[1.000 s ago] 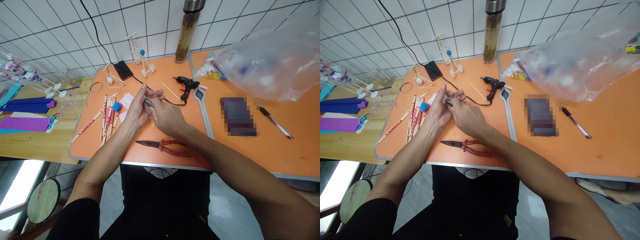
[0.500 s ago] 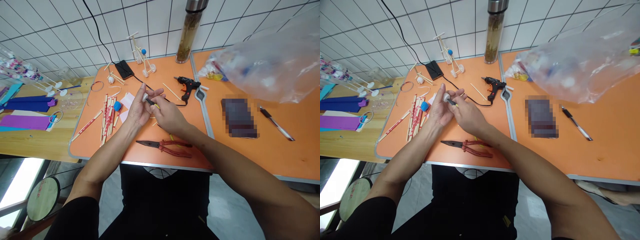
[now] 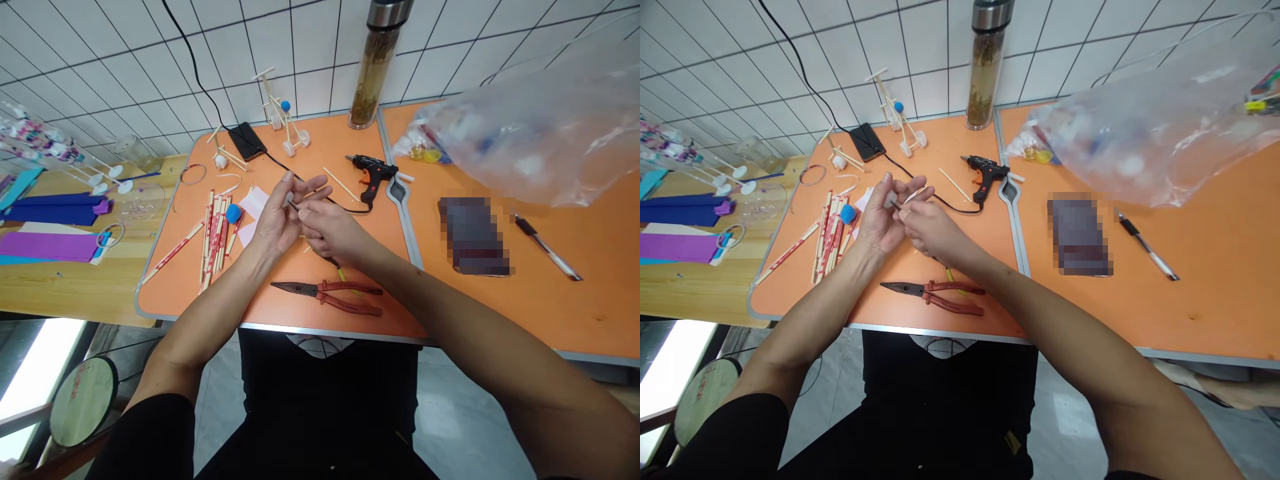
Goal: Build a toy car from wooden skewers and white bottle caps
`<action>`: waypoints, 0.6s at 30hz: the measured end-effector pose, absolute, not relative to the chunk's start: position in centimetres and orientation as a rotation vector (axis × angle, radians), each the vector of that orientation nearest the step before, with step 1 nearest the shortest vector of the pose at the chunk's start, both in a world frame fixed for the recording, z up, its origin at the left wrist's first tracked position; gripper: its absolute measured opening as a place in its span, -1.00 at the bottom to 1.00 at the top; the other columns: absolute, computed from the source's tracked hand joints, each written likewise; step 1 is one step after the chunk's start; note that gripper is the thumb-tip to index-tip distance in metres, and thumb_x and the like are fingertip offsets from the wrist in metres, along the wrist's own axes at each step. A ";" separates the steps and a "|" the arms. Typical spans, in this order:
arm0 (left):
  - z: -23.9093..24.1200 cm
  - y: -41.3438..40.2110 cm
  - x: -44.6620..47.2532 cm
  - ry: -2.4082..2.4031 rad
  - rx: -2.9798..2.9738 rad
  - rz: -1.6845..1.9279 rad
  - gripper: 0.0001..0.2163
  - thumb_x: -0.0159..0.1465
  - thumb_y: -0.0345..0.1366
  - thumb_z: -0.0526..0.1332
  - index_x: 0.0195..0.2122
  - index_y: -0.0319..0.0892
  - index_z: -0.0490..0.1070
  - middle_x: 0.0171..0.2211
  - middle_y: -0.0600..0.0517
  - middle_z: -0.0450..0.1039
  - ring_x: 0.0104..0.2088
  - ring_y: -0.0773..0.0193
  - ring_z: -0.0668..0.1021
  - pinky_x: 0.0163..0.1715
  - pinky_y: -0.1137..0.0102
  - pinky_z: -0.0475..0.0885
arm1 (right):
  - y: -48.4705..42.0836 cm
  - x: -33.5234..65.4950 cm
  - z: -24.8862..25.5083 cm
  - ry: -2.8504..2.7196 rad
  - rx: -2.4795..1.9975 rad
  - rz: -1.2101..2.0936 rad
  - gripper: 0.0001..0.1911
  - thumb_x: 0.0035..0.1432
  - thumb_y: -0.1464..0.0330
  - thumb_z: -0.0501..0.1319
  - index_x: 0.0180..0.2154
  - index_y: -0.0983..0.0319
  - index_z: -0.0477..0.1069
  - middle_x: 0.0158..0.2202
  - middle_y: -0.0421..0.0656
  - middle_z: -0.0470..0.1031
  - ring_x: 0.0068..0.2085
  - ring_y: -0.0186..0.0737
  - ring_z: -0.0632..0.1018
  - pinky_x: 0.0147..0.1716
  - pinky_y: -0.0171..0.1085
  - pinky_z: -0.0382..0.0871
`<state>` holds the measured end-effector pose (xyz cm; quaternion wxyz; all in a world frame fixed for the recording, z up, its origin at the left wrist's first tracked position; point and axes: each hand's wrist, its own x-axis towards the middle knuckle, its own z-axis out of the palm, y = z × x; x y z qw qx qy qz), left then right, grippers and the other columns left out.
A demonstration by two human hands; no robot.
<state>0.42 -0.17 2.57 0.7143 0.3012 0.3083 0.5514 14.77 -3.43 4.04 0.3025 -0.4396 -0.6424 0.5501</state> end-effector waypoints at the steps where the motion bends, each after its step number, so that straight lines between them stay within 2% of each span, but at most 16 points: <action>1: 2.5 0.0 0.4 0.729 0.651 1.209 -0.59 0.46 0.10 0.41 -0.40 -0.07 0.52 -0.10 -0.01 0.82 0.29 -0.04 0.75 0.36 0.07 0.63 | -3.5 14.6 3.6 -1.791 -1.241 1.261 -0.70 0.55 0.22 -0.02 0.08 0.17 0.40 -0.33 -0.16 0.41 -0.44 -0.16 0.34 -0.43 -0.25 0.26; 2: 2.5 0.2 0.4 0.776 0.634 1.198 -0.59 0.43 0.12 0.43 -0.39 -0.07 0.53 -0.11 -0.03 0.82 0.28 -0.05 0.75 0.35 0.07 0.64 | -3.6 14.5 3.2 -1.905 -1.312 1.051 -0.65 0.54 0.26 0.02 0.18 0.21 0.42 -0.21 -0.04 0.54 -0.33 -0.08 0.47 -0.32 -0.20 0.34; 4: 2.4 0.2 0.5 0.849 0.596 1.192 -0.56 0.42 0.15 0.44 -0.41 -0.08 0.51 -0.15 -0.05 0.82 0.27 -0.05 0.76 0.34 0.09 0.64 | -3.9 14.3 2.5 -2.130 -1.417 0.696 -0.50 0.53 0.33 0.03 0.39 0.26 0.37 0.03 0.14 0.64 -0.12 0.11 0.60 -0.14 -0.07 0.41; 6: 2.2 0.0 0.8 0.860 0.574 1.207 -0.53 0.45 0.12 0.41 -0.47 -0.09 0.44 -0.20 -0.03 0.81 0.26 -0.02 0.76 0.32 0.12 0.64 | -4.1 14.4 2.5 -2.233 -1.452 0.559 -0.43 0.54 0.33 0.00 0.47 0.30 0.32 0.07 0.18 0.66 -0.09 0.17 0.63 -0.08 -0.02 0.43; 9: 2.2 -0.4 1.0 0.817 0.601 1.242 -0.46 0.50 0.09 0.35 -0.54 -0.10 0.32 -0.27 0.01 0.79 0.24 0.03 0.77 0.31 0.15 0.64 | -3.9 14.8 3.3 -1.956 -1.283 1.112 -0.53 0.56 0.25 0.01 0.33 0.25 0.39 -0.20 -0.04 0.59 -0.35 -0.07 0.49 -0.29 -0.17 0.39; 11: 2.3 -0.5 0.9 0.747 0.645 1.252 -0.45 0.53 0.08 0.32 -0.55 -0.10 0.30 -0.34 0.03 0.76 0.24 0.02 0.78 0.32 0.14 0.64 | -3.5 15.1 3.9 -1.750 -1.105 1.516 -0.60 0.57 0.16 -0.04 0.18 0.18 0.40 -0.40 -0.25 0.35 -0.52 -0.22 0.24 -0.48 -0.28 0.21; 13: 2.4 -0.4 0.7 0.672 0.677 1.241 -0.48 0.55 0.05 0.30 -0.52 -0.09 0.35 -0.33 0.04 0.76 0.23 0.00 0.79 0.32 0.11 0.65 | -3.3 15.2 4.2 -1.678 -1.026 1.667 -0.62 0.57 0.11 -0.08 0.07 0.15 0.38 -0.45 -0.35 0.16 -0.57 -0.27 0.08 -0.55 -0.32 0.08; 14: 2.5 -0.3 0.6 0.656 0.683 1.232 -0.52 0.55 0.04 0.30 -0.49 -0.09 0.41 -0.29 0.04 0.78 0.22 0.00 0.79 0.32 0.10 0.65 | -3.2 15.1 4.2 -1.699 -1.045 1.611 -0.64 0.57 0.12 -0.07 0.05 0.16 0.38 -0.45 -0.34 0.18 -0.57 -0.28 0.10 -0.55 -0.32 0.09; 16: 2.5 0.0 0.5 0.703 0.673 1.213 -0.59 0.53 0.05 0.33 -0.41 -0.09 0.50 -0.18 0.02 0.81 0.22 -0.01 0.79 0.32 0.10 0.66 | -3.3 14.9 3.8 -1.772 -1.169 1.318 -0.67 0.55 0.18 0.01 0.08 0.21 0.41 -0.35 -0.18 0.41 -0.46 -0.20 0.36 -0.45 -0.28 0.27; 18: 2.5 0.1 0.7 0.796 0.638 1.205 -0.59 0.49 0.10 0.38 -0.37 -0.09 0.53 -0.13 -0.02 0.82 0.24 -0.02 0.77 0.32 0.09 0.65 | -3.7 14.5 3.3 -1.939 -1.334 0.943 -0.58 0.54 0.26 0.06 0.26 0.29 0.43 -0.08 0.09 0.63 -0.19 0.02 0.60 -0.23 -0.15 0.43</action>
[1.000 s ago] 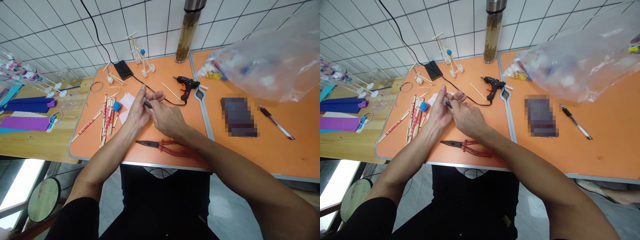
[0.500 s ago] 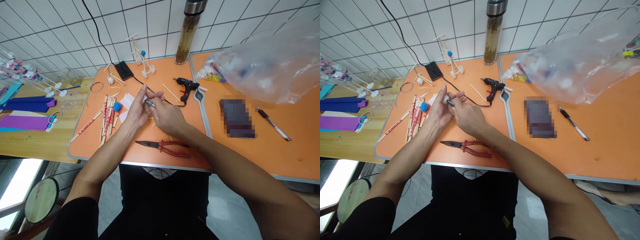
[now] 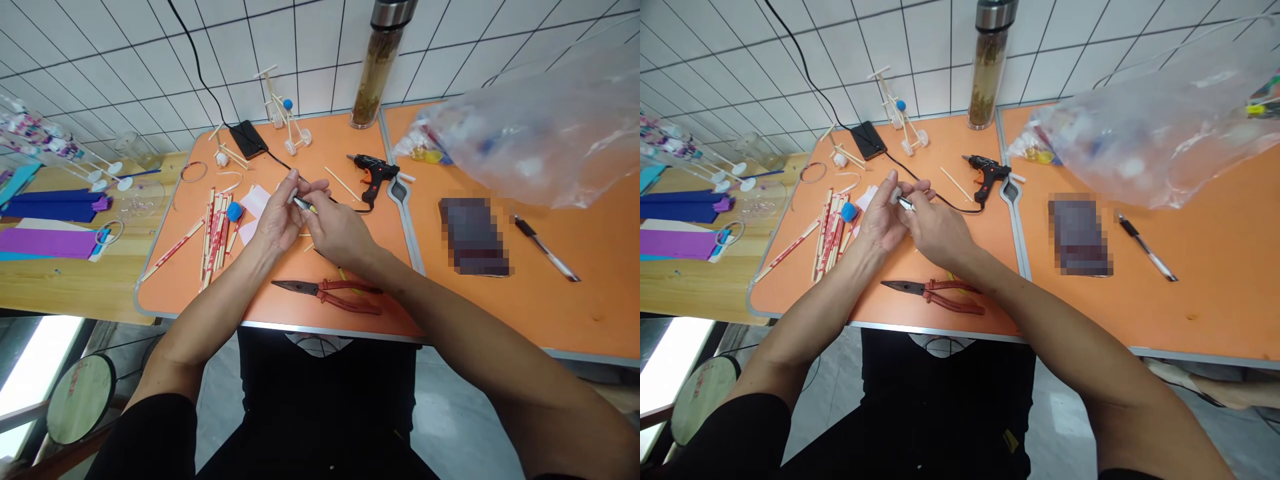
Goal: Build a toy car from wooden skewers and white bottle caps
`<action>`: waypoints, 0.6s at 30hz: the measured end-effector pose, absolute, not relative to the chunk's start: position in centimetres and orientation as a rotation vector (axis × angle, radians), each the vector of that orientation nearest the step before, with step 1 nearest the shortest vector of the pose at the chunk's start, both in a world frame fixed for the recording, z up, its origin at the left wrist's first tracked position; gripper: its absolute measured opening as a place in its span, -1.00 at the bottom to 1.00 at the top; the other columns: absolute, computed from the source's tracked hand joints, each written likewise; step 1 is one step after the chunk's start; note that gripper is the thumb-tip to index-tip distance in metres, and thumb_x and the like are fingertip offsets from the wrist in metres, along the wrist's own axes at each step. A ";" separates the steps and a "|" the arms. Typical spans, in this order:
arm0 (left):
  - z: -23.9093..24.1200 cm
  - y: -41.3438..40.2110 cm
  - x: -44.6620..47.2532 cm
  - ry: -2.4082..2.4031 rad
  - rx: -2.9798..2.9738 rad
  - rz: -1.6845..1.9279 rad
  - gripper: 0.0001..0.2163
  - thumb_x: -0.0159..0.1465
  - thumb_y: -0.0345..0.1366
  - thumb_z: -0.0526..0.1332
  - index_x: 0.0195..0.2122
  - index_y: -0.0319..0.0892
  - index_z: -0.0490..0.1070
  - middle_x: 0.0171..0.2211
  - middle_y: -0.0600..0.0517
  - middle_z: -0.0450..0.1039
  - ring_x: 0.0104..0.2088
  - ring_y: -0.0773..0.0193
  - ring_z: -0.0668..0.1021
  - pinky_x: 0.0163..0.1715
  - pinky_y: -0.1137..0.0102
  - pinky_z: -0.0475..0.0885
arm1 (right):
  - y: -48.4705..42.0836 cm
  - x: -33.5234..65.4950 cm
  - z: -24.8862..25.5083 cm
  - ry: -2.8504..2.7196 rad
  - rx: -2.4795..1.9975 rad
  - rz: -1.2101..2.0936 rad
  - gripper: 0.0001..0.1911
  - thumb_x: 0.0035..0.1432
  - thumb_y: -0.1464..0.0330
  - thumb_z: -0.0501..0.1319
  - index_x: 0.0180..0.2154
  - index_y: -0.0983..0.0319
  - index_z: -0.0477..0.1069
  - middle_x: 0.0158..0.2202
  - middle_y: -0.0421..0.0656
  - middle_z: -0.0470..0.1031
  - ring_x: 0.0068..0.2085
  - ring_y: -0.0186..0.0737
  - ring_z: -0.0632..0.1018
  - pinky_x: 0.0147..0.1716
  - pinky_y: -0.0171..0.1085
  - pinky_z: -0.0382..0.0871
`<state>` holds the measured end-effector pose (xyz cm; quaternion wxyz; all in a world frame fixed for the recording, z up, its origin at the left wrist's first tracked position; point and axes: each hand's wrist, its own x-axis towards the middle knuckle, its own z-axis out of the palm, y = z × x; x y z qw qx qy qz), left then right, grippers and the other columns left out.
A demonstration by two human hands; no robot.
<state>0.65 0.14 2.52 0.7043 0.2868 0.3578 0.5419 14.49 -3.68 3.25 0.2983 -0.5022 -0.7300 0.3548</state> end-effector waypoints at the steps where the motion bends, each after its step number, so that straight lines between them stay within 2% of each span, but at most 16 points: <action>1: 2.5 0.1 0.8 0.827 0.618 1.211 -0.57 0.47 0.12 0.39 -0.39 -0.09 0.51 -0.14 -0.03 0.82 0.26 -0.03 0.77 0.33 0.09 0.65 | -3.9 14.3 3.0 -2.047 -1.409 0.776 -0.51 0.55 0.29 0.05 0.36 0.32 0.39 0.04 0.19 0.65 -0.08 0.13 0.63 -0.14 -0.08 0.46; 2: 2.4 0.0 0.9 0.839 0.602 1.218 -0.55 0.47 0.12 0.38 -0.42 -0.10 0.47 -0.16 -0.03 0.82 0.27 -0.03 0.76 0.35 0.09 0.64 | -4.1 14.2 2.9 -2.134 -1.464 0.653 -0.45 0.55 0.31 0.04 0.44 0.34 0.34 0.11 0.24 0.66 -0.02 0.21 0.65 -0.09 -0.03 0.47; 4: 2.3 -0.2 1.1 0.807 0.586 1.232 -0.52 0.50 0.06 0.35 -0.49 -0.10 0.40 -0.19 -0.01 0.81 0.29 -0.01 0.75 0.36 0.11 0.63 | -4.3 14.2 3.0 -2.195 -1.479 0.572 -0.43 0.55 0.34 0.02 0.47 0.35 0.32 0.07 0.21 0.67 -0.06 0.19 0.66 -0.12 -0.03 0.48; 6: 2.1 -0.5 1.2 0.746 0.605 1.234 -0.51 0.51 0.00 0.33 -0.53 -0.09 0.36 -0.21 0.00 0.80 0.31 -0.01 0.74 0.35 0.12 0.64 | -4.2 14.4 3.5 -1.999 -1.344 0.899 -0.55 0.53 0.31 0.06 0.31 0.29 0.42 -0.15 0.04 0.64 -0.27 -0.02 0.59 -0.29 -0.17 0.44; 8: 2.1 -0.6 1.2 0.713 0.645 1.240 -0.51 0.51 -0.03 0.33 -0.55 -0.09 0.37 -0.22 0.00 0.80 0.30 -0.03 0.74 0.34 0.10 0.65 | -3.8 14.8 4.0 -1.678 -1.123 1.447 -0.72 0.53 0.21 0.08 0.07 0.19 0.43 -0.40 -0.22 0.40 -0.51 -0.23 0.33 -0.52 -0.31 0.23; 10: 2.1 -0.5 1.2 0.706 0.681 1.249 -0.52 0.52 -0.03 0.33 -0.55 -0.09 0.41 -0.23 -0.01 0.80 0.26 -0.04 0.77 0.33 0.08 0.66 | -3.4 15.1 4.2 -1.407 -0.944 1.858 -0.76 0.53 0.13 0.07 -0.06 0.13 0.35 -0.49 -0.38 0.12 -0.59 -0.32 0.04 -0.61 -0.36 -0.02; 11: 2.2 -0.4 1.1 0.701 0.685 1.252 -0.53 0.52 -0.02 0.33 -0.53 -0.09 0.45 -0.23 -0.01 0.80 0.23 -0.04 0.78 0.33 0.07 0.66 | -3.2 15.1 4.2 -1.366 -0.921 1.907 -0.77 0.53 0.12 0.06 -0.08 0.12 0.33 -0.49 -0.40 0.07 -0.59 -0.33 -0.01 -0.61 -0.36 -0.06; 12: 2.3 -0.3 1.1 0.694 0.682 1.252 -0.54 0.53 0.00 0.33 -0.50 -0.09 0.50 -0.23 0.00 0.80 0.22 -0.03 0.79 0.33 0.08 0.66 | -3.1 15.1 4.1 -1.409 -0.956 1.818 -0.78 0.52 0.15 0.05 -0.08 0.13 0.34 -0.48 -0.38 0.11 -0.59 -0.33 0.02 -0.60 -0.36 -0.02; 14: 2.5 -0.2 1.1 0.705 0.660 1.236 -0.56 0.52 0.09 0.33 -0.42 -0.08 0.58 -0.21 0.00 0.81 0.23 -0.02 0.78 0.32 0.09 0.66 | -3.2 14.8 3.7 -1.664 -1.147 1.344 -0.75 0.52 0.23 0.06 0.01 0.20 0.42 -0.39 -0.23 0.38 -0.51 -0.25 0.29 -0.47 -0.30 0.23; 16: 2.8 -0.2 1.2 0.749 0.625 1.206 -0.53 0.50 0.18 0.33 -0.40 -0.07 0.59 -0.20 -0.01 0.81 0.28 -0.04 0.75 0.32 0.08 0.67 | -3.5 14.5 3.3 -1.977 -1.343 0.805 -0.60 0.52 0.29 0.06 0.23 0.29 0.46 -0.16 0.03 0.63 -0.29 -0.05 0.56 -0.24 -0.16 0.44; 18: 3.0 -0.3 1.3 0.785 0.606 1.189 -0.48 0.48 0.23 0.32 -0.46 -0.05 0.54 -0.22 -0.03 0.80 0.30 -0.06 0.74 0.32 0.07 0.66 | -4.0 14.2 3.1 -2.208 -1.480 0.490 -0.44 0.56 0.31 0.01 0.45 0.32 0.35 0.07 0.20 0.69 -0.09 0.15 0.66 -0.08 -0.04 0.51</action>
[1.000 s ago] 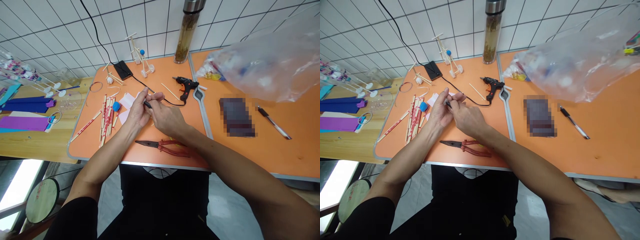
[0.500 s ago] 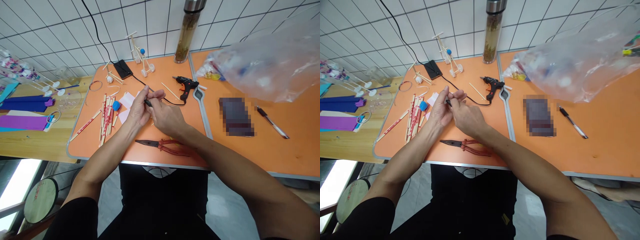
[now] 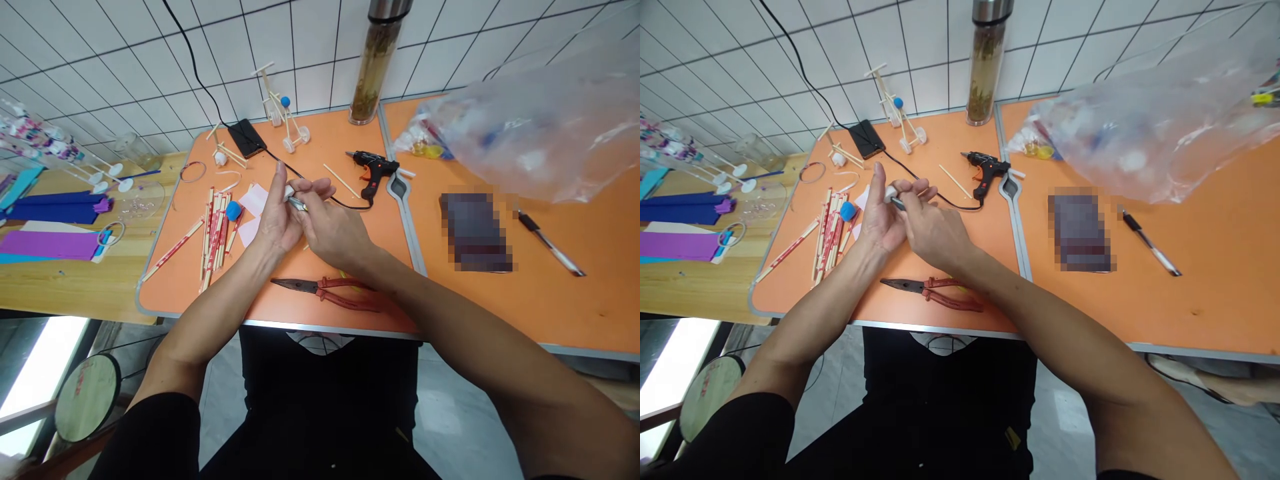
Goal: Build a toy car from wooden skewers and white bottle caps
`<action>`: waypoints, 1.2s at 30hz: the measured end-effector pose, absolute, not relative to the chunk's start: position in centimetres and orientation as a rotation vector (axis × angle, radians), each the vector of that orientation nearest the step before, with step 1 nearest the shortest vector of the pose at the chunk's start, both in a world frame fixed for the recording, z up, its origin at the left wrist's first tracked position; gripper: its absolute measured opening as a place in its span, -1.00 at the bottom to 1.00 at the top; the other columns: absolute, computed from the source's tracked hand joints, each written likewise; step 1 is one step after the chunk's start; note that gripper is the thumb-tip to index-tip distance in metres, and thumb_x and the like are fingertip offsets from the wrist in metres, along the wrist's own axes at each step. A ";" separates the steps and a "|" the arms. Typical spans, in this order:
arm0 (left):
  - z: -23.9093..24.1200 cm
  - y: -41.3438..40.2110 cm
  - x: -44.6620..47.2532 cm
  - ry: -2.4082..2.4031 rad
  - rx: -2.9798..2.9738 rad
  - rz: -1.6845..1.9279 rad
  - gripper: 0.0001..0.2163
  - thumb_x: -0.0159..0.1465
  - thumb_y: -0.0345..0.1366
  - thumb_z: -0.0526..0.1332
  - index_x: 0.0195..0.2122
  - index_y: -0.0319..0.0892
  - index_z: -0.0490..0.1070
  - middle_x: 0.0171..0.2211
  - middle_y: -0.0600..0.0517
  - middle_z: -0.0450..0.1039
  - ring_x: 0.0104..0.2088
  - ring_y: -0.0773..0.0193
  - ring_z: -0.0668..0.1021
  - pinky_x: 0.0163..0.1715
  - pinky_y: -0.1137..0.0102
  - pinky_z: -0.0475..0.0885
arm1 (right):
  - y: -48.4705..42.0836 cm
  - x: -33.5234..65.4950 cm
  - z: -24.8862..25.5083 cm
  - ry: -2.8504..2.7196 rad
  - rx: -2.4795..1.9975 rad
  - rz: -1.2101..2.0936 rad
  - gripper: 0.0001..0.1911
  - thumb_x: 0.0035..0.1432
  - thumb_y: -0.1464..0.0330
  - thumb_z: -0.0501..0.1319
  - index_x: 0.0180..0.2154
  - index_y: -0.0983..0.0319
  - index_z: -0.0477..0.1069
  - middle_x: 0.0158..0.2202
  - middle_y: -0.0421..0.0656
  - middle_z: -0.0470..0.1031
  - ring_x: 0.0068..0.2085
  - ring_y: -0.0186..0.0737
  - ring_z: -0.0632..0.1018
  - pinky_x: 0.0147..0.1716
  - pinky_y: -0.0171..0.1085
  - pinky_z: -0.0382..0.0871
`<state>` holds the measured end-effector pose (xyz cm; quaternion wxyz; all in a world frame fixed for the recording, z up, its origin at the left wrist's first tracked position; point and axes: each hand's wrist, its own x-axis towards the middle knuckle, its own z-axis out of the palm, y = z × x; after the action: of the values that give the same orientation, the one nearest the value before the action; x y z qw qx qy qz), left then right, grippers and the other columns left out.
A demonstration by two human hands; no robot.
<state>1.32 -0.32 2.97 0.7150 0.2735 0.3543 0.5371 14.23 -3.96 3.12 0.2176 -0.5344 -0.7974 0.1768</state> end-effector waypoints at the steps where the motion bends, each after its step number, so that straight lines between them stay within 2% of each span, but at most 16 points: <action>1: 3.0 -0.4 1.4 0.788 0.605 1.196 -0.47 0.49 0.22 0.31 -0.49 -0.05 0.51 -0.25 -0.03 0.80 0.30 -0.06 0.74 0.33 0.07 0.66 | -4.2 14.1 3.1 -2.270 -1.525 0.437 -0.40 0.58 0.32 -0.01 0.52 0.33 0.29 0.12 0.24 0.69 -0.05 0.19 0.68 -0.05 -0.01 0.52; 4: 2.7 -0.7 1.7 0.762 0.634 1.250 -0.49 0.54 0.13 0.28 -0.50 -0.06 0.45 -0.29 -0.01 0.78 0.29 0.01 0.74 0.37 0.10 0.62 | -4.5 14.1 3.3 -2.192 -1.465 0.580 -0.41 0.57 0.36 -0.01 0.51 0.34 0.31 0.13 0.23 0.69 -0.01 0.18 0.68 -0.03 -0.01 0.55; 5: 2.6 -0.7 1.8 0.743 0.642 1.257 -0.50 0.56 0.09 0.26 -0.49 -0.07 0.45 -0.28 -0.01 0.78 0.29 0.02 0.75 0.37 0.10 0.61 | -4.4 14.2 3.5 -2.082 -1.384 0.718 -0.47 0.55 0.36 0.03 0.43 0.32 0.39 0.07 0.18 0.69 -0.06 0.11 0.67 -0.07 -0.05 0.55; 7: 2.4 -0.9 1.8 0.687 0.645 1.252 -0.52 0.59 0.02 0.21 -0.48 -0.07 0.45 -0.25 -0.01 0.78 0.26 0.03 0.77 0.36 0.10 0.62 | -4.3 14.4 3.9 -1.767 -1.194 1.133 -0.68 0.54 0.33 0.09 0.17 0.24 0.50 -0.19 -0.03 0.62 -0.30 -0.11 0.57 -0.28 -0.22 0.49; 8: 2.3 -0.9 1.8 0.654 0.641 1.248 -0.52 0.60 0.00 0.18 -0.47 -0.07 0.46 -0.25 0.00 0.78 0.24 0.03 0.78 0.36 0.09 0.63 | -4.1 14.6 4.2 -1.584 -1.101 1.391 -0.78 0.56 0.30 0.10 0.04 0.20 0.47 -0.34 -0.16 0.50 -0.44 -0.22 0.43 -0.43 -0.30 0.37; 10: 2.3 -0.9 1.7 0.612 0.628 1.239 -0.52 0.61 -0.02 0.13 -0.47 -0.06 0.47 -0.27 0.05 0.78 0.21 0.05 0.79 0.36 0.07 0.63 | -3.8 14.9 4.9 -1.237 -0.934 1.898 -0.83 0.60 0.24 0.08 -0.09 0.14 0.37 -0.51 -0.38 0.17 -0.60 -0.36 0.07 -0.61 -0.40 0.02; 11: 2.4 -0.9 1.6 0.610 0.622 1.237 -0.51 0.62 -0.02 0.12 -0.47 -0.06 0.46 -0.27 0.08 0.78 0.22 0.06 0.79 0.36 0.07 0.63 | -3.7 15.0 5.1 -1.108 -0.866 2.083 -0.81 0.62 0.24 0.04 -0.11 0.13 0.33 -0.53 -0.44 0.05 -0.61 -0.38 -0.06 -0.64 -0.42 -0.11; 13: 2.4 -0.7 1.4 0.628 0.619 1.217 -0.52 0.61 0.00 0.13 -0.45 -0.05 0.47 -0.25 0.09 0.79 0.25 0.05 0.77 0.34 0.07 0.65 | -3.3 15.1 5.3 -1.033 -0.823 2.212 -0.78 0.63 0.27 -0.04 -0.13 0.12 0.29 -0.53 -0.46 -0.01 -0.61 -0.37 -0.15 -0.65 -0.41 -0.20; 15: 2.3 -0.3 1.2 0.637 0.631 1.201 -0.53 0.62 0.04 0.15 -0.40 -0.06 0.54 -0.21 0.05 0.81 0.23 0.03 0.78 0.29 0.08 0.70 | -3.1 15.0 4.9 -1.220 -0.942 1.956 -0.79 0.61 0.29 -0.03 -0.13 0.13 0.31 -0.51 -0.40 0.12 -0.60 -0.34 -0.01 -0.61 -0.39 -0.06; 17: 2.0 0.2 1.1 0.633 0.651 1.210 -0.51 0.64 0.07 0.13 -0.34 -0.09 0.60 -0.19 -0.01 0.81 0.13 0.05 0.82 0.22 0.13 0.73 | -3.0 14.9 4.1 -1.565 -1.123 1.430 -0.82 0.56 0.31 0.06 -0.06 0.19 0.41 -0.38 -0.21 0.43 -0.48 -0.25 0.33 -0.48 -0.32 0.24; 19: 1.8 0.5 1.1 0.642 0.661 1.232 -0.48 0.64 0.11 0.14 -0.33 -0.12 0.62 -0.20 -0.03 0.81 0.00 0.10 0.85 0.17 0.19 0.74 | -3.3 14.8 3.5 -1.894 -1.297 0.911 -0.71 0.54 0.33 0.08 0.12 0.27 0.49 -0.12 0.04 0.66 -0.21 -0.02 0.60 -0.24 -0.18 0.45; 22: 1.8 0.6 1.3 0.699 0.615 1.236 -0.47 0.59 0.18 0.22 -0.39 -0.11 0.57 -0.25 -0.02 0.78 -0.03 0.11 0.85 0.16 0.20 0.74 | -4.0 14.5 3.5 -2.228 -1.544 0.494 -0.47 0.62 0.33 -0.02 0.46 0.33 0.35 0.10 0.20 0.71 -0.01 0.21 0.69 -0.10 -0.06 0.50; 25: 2.2 0.3 1.6 0.749 0.554 1.216 -0.47 0.57 0.19 0.25 -0.40 -0.11 0.53 -0.25 -0.03 0.78 0.16 0.02 0.81 0.24 0.14 0.71 | -4.6 14.2 4.1 -2.375 -1.659 0.281 -0.40 0.65 0.34 -0.05 0.57 0.33 0.22 0.15 0.22 0.71 -0.03 0.16 0.73 -0.13 -0.10 0.49; 29: 2.8 0.1 1.4 0.737 0.511 1.225 -0.49 0.52 0.22 0.28 -0.36 -0.11 0.57 -0.12 -0.07 0.80 0.30 -0.12 0.73 0.29 0.03 0.68 | -4.9 14.0 4.2 -2.403 -1.637 0.115 -0.41 0.65 0.37 -0.08 0.57 0.34 0.23 0.15 0.21 0.71 -0.01 0.13 0.73 -0.18 -0.15 0.43; 32: 2.8 0.1 1.4 0.777 0.489 1.244 -0.48 0.48 0.25 0.32 -0.39 -0.09 0.54 -0.13 -0.05 0.80 0.31 -0.15 0.72 0.28 0.01 0.68 | -5.0 13.9 4.1 -2.404 -1.640 0.082 -0.40 0.64 0.40 -0.09 0.57 0.31 0.24 0.14 0.20 0.71 -0.02 0.13 0.73 -0.22 -0.16 0.40; 36: 2.5 -0.1 1.8 0.795 0.497 1.273 -0.48 0.54 0.13 0.30 -0.48 -0.11 0.44 -0.30 -0.03 0.74 0.20 -0.06 0.78 0.28 0.04 0.68 | -5.2 13.8 4.3 -2.415 -1.654 0.239 -0.36 0.58 0.45 -0.06 0.58 0.28 0.23 0.16 0.19 0.70 -0.04 0.15 0.73 -0.17 -0.12 0.43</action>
<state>1.84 -0.12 2.54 0.7036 0.2233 0.3574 0.5722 13.79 -5.25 4.33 0.1023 -0.5603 -0.8179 0.0810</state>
